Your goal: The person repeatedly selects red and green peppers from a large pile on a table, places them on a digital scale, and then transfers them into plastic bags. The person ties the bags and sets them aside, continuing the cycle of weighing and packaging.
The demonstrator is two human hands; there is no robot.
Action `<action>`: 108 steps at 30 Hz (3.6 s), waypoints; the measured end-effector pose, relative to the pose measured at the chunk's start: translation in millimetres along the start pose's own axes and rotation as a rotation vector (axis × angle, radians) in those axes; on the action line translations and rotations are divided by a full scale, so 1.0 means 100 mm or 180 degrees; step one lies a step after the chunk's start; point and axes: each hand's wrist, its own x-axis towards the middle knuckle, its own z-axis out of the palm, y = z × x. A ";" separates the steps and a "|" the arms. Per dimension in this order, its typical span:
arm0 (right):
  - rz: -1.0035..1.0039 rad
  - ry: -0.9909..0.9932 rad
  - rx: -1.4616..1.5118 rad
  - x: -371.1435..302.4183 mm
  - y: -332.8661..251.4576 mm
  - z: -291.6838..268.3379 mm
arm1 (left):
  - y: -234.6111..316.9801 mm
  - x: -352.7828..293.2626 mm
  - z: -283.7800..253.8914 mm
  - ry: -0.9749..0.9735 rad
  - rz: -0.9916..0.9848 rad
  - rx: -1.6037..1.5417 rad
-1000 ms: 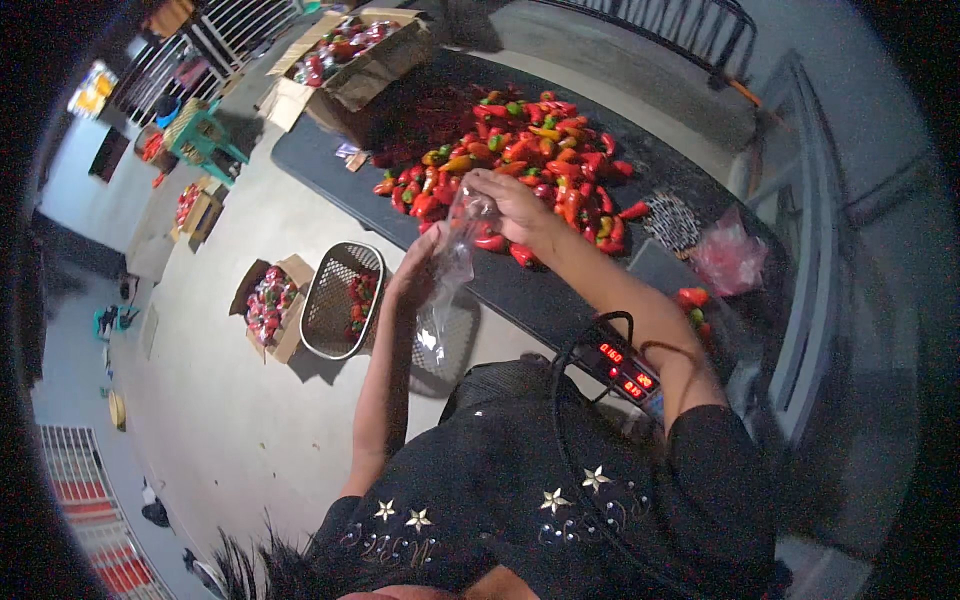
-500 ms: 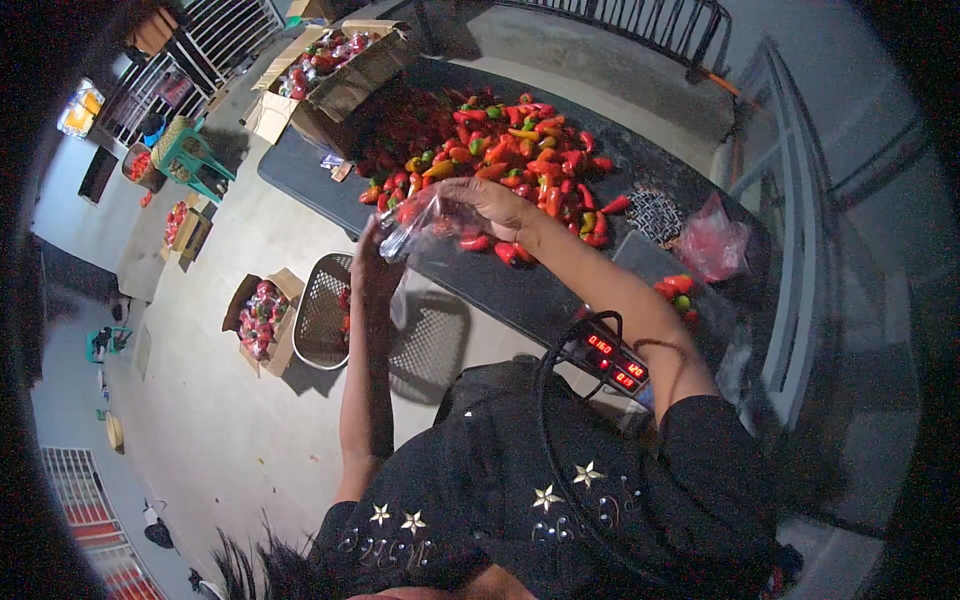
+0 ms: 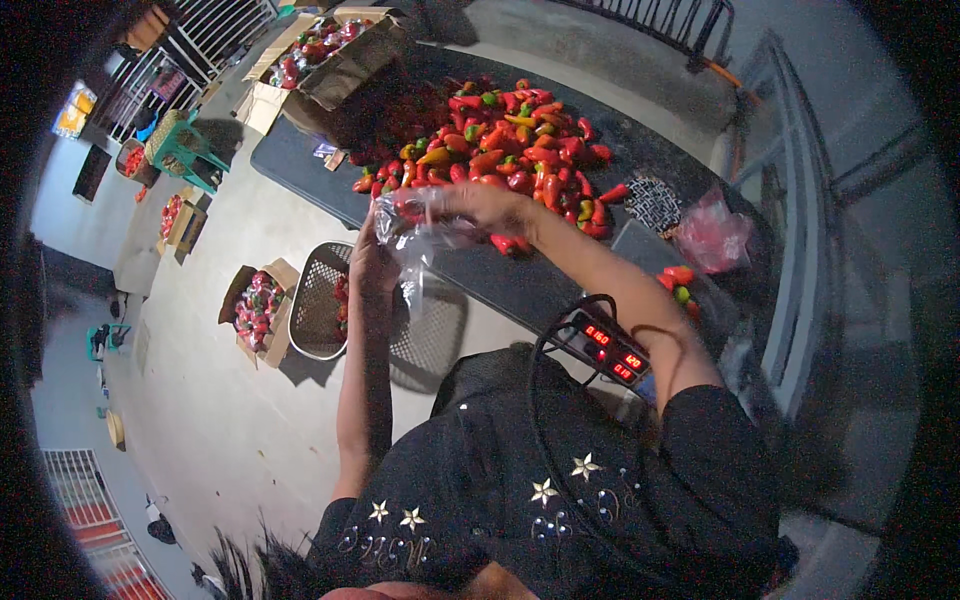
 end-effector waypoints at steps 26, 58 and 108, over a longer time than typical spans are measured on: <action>-0.0690 0.0302 0.1038 -0.43 0.08 0.33 | -0.14 -0.48 0.36 -0.0332 -0.0701 0.1271; -0.0157 -0.0015 -0.1103 -0.51 0.64 0.21 | 0.04 -0.93 0.18 0.0542 -0.0139 0.0998; -0.0514 0.3007 -0.0318 -3.74 1.10 -2.13 | -1.78 -0.46 0.49 0.0107 0.0974 0.6553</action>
